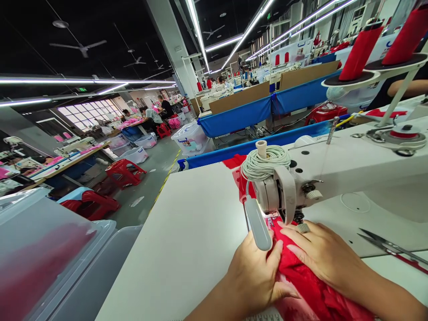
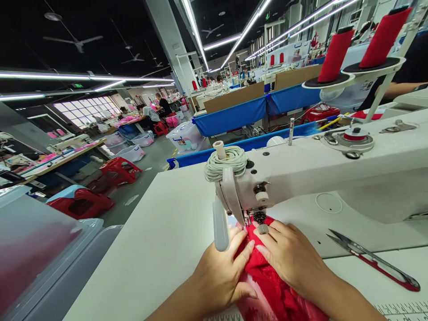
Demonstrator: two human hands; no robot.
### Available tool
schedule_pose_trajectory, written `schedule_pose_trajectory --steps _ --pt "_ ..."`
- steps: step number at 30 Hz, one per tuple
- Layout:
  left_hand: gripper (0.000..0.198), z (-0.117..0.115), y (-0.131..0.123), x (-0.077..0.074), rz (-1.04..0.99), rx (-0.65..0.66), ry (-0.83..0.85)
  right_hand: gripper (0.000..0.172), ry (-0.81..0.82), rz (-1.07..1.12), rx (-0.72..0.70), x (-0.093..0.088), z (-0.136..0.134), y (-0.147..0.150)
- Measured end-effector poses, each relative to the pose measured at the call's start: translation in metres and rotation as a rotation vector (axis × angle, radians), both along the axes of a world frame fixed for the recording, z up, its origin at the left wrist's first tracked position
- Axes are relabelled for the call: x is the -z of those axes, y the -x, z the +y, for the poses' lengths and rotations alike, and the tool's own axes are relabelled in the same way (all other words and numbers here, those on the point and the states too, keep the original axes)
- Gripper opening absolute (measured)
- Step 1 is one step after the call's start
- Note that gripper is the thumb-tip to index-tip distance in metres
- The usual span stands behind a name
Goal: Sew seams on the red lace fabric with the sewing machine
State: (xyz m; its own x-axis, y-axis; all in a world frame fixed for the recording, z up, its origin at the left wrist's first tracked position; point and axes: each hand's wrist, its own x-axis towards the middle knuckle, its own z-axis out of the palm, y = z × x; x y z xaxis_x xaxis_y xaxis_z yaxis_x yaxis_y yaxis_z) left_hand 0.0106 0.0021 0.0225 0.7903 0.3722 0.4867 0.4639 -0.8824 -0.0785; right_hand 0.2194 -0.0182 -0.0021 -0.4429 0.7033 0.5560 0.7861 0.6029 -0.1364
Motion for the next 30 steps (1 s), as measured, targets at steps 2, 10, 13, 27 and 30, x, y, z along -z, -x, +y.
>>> schedule_pose_trajectory --steps 2,10,13,27,30 --pt "0.072 0.002 0.001 0.000 0.069 0.079 0.041 0.035 0.015 0.008 0.007 0.006 -0.003 -0.001" --pt "0.056 -0.003 -0.001 0.003 0.035 -0.033 0.093 0.038 -0.089 0.088 -0.085 0.006 -0.009 0.001" --pt "0.072 -0.006 -0.002 0.001 0.008 -0.033 0.048 0.038 -0.096 0.083 -0.097 0.002 -0.009 0.001" --pt "0.074 -0.010 0.000 0.004 -0.082 -0.059 -0.053 0.046 -0.067 0.124 -0.084 0.003 -0.011 0.003" --pt "0.075 -0.009 0.001 0.005 -0.045 -0.054 -0.054 0.045 -0.073 0.123 -0.089 0.004 -0.010 0.004"
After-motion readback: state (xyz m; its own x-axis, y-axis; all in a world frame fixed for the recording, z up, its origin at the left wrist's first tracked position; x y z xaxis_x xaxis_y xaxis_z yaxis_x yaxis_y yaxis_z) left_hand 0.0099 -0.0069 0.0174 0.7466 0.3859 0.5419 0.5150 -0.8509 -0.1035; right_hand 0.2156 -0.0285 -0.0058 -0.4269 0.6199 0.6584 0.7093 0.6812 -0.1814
